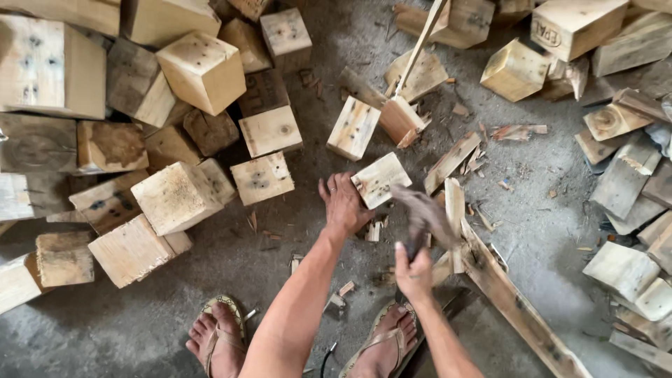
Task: The person repeatedly picks up small wooden blocks from a pile and uses a hammer to strike them, splitting them into smaller pieces. The person handles the blocks one at a time, striking them on the floor and discarding the split pieces.
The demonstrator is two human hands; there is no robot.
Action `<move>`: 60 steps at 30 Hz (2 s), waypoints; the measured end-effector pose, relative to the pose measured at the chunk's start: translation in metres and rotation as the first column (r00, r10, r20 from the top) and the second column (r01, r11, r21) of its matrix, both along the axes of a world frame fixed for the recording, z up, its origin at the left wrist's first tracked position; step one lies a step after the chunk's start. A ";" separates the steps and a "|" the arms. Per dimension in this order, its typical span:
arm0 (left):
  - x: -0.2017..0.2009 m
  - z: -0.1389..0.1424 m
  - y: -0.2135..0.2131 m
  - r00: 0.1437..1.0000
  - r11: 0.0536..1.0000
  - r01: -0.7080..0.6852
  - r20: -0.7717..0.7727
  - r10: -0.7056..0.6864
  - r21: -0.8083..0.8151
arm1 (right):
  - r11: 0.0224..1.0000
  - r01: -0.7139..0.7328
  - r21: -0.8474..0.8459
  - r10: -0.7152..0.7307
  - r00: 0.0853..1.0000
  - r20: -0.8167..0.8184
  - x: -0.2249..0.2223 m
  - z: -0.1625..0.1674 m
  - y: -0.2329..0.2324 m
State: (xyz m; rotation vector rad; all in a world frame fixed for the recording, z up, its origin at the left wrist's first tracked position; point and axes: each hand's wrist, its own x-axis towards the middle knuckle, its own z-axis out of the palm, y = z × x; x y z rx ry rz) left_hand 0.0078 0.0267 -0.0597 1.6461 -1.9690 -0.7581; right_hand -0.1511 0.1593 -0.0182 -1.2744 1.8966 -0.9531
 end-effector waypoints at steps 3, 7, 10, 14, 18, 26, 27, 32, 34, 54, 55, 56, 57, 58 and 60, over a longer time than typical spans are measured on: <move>-0.004 0.006 -0.002 1.000 1.000 -0.018 0.017 0.018 -0.015 | 0.986 0.143 0.085 -0.158 0.966 0.204 -0.030 0.009 0.013; -0.004 0.007 -0.006 1.000 0.999 -0.005 0.012 0.005 -0.050 | 0.848 0.216 -0.484 0.322 0.516 0.794 -0.081 0.119 0.029; -0.003 0.006 -0.005 0.997 0.998 0.013 0.071 -0.017 0.065 | 0.855 0.209 -0.475 0.377 0.379 0.845 -0.070 0.177 0.030; -0.003 0.008 -0.008 0.999 0.994 0.024 0.030 -0.027 0.109 | 0.772 0.049 -0.633 0.231 0.907 0.352 -0.002 0.098 -0.010; -0.003 0.015 -0.010 0.997 0.999 0.001 0.074 -0.004 0.039 | 0.991 0.091 -0.100 -0.111 0.969 -0.219 -0.011 0.020 -0.006; 0.015 0.006 0.005 0.994 0.992 -0.105 -0.008 0.106 0.073 | 0.754 0.206 -0.623 0.333 0.698 0.634 -0.092 0.162 0.027; 0.017 0.004 0.007 0.996 0.992 -0.089 -0.002 0.090 0.089 | 0.731 0.213 -0.648 0.384 0.657 0.649 -0.091 0.178 0.025; 0.020 0.007 0.003 0.993 0.993 -0.112 -0.023 0.112 0.035 | 0.759 0.017 -0.651 0.286 0.889 0.356 -0.015 0.101 0.002; 0.020 0.012 0.002 0.996 0.992 -0.086 -0.003 0.087 0.093 | 0.987 -0.143 0.077 0.153 0.978 -0.141 0.016 0.044 -0.007; 0.015 0.031 0.000 0.993 0.993 -0.113 -0.014 0.113 0.041 | 0.958 -0.041 -0.284 -0.049 0.952 -0.303 -0.009 0.060 -0.011; 0.015 0.032 0.000 0.993 0.992 -0.118 0.016 0.117 0.041 | 0.978 0.039 -0.206 -0.058 0.995 -0.084 -0.019 0.078 -0.006; 0.015 0.033 -0.001 0.995 0.996 -0.082 0.053 0.081 0.021 | 0.981 0.147 -0.125 -0.128 0.981 0.145 -0.023 0.098 -0.002; 0.015 0.033 -0.001 0.998 0.997 -0.043 0.052 0.040 0.059 | 0.965 0.102 -0.242 -0.090 0.994 0.062 -0.027 0.122 0.006; 0.014 0.033 -0.002 0.998 0.995 -0.044 0.042 0.040 0.092 | 0.889 0.177 -0.423 -0.031 0.943 0.331 -0.026 0.139 0.005; 0.015 0.031 -0.002 0.995 0.985 -0.101 0.016 0.100 0.139 | 0.704 0.107 -0.702 0.209 0.914 0.348 -0.028 0.165 0.006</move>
